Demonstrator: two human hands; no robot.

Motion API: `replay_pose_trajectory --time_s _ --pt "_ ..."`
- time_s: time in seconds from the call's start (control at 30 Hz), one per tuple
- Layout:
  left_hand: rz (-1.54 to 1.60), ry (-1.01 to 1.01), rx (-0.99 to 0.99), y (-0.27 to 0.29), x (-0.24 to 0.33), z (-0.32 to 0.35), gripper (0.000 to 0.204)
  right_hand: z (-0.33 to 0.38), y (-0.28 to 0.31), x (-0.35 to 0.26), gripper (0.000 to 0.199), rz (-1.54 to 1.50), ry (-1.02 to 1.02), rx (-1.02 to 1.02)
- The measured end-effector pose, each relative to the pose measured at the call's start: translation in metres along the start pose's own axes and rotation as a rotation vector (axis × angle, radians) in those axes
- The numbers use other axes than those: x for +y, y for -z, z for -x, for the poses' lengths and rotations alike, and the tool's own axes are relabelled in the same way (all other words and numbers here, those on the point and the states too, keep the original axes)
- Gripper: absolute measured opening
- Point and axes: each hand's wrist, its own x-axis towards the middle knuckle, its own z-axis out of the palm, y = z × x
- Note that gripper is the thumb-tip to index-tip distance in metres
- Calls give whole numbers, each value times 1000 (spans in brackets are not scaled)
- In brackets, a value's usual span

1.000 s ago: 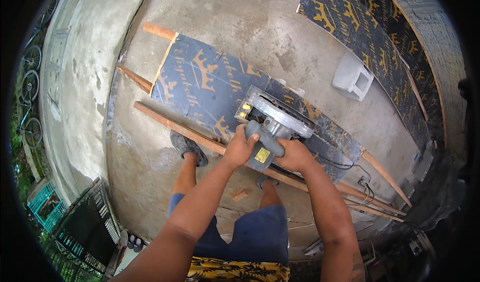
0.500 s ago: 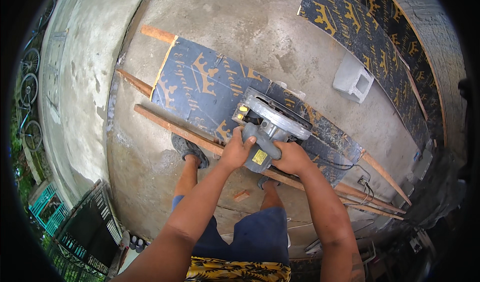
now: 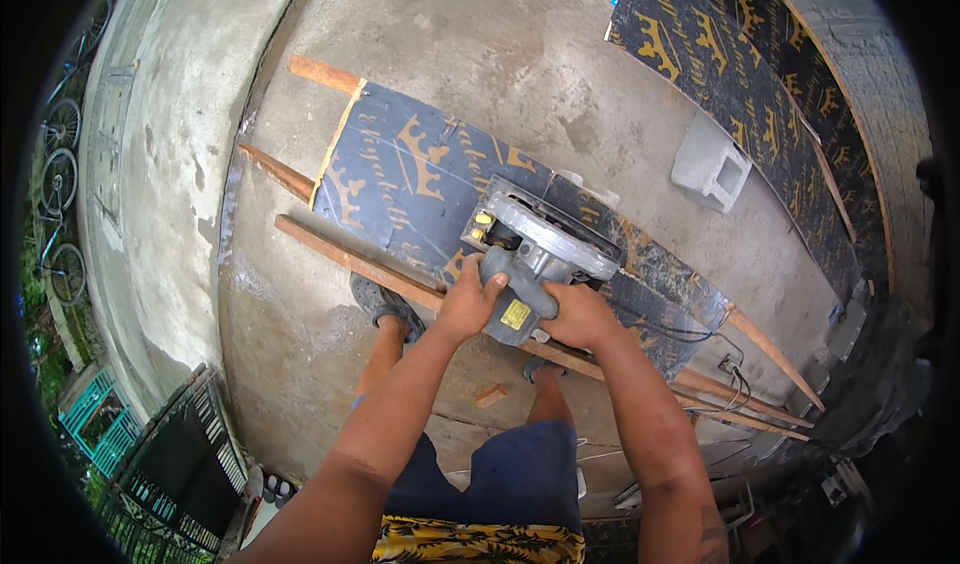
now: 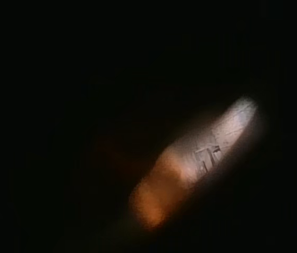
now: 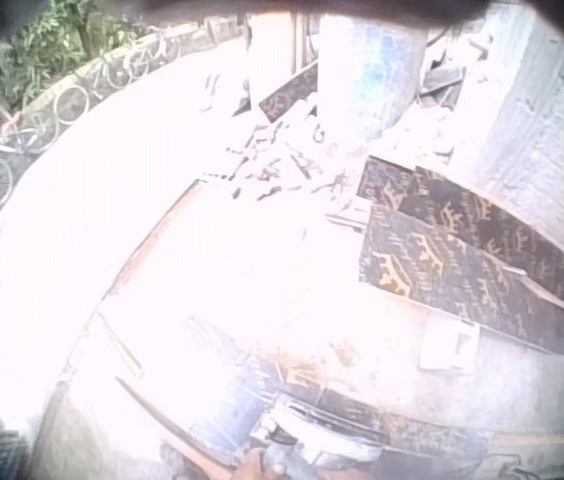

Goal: The person selects nails from a container, hammers nails into a plywood sheet to attach wooden strips, uses a circular saw to cut a strip, and continues hammering nails to secure the strips. The person works on a concrete floor with construction debris nearby.

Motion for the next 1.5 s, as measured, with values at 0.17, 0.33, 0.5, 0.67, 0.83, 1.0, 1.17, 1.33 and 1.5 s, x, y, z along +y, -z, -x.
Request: replay_pose_trajectory --time_s 0.17,0.33,0.5,0.67,0.83,1.0,1.17,1.33,1.5 --pt "20 9 -22 13 -3 -5 69 -6 5 -17 37 -1 -25 -25" --pt "-1 -8 3 24 -1 -5 68 -13 1 -21 35 -9 -11 -12" --pt "14 -15 -8 34 -6 -10 68 -19 0 -32 35 -10 -15 -19" --pt "37 -16 -4 45 -9 -13 67 -29 -3 -37 36 -1 -1 -22" --pt "-1 -16 -3 56 -14 -20 69 -36 -4 -48 36 -21 -8 -18" --pt "4 -2 -8 62 -13 -21 71 -41 -5 -51 36 -20 0 -14" --pt "6 -5 -1 69 -14 -23 71 -45 -3 -59 36 -24 -2 -21" --pt "25 1 4 78 -14 -25 71 -51 -5 -65 36 -23 14 -6" --pt "21 4 16 88 -19 -30 72 -59 -8 -71 36 -38 12 -2"
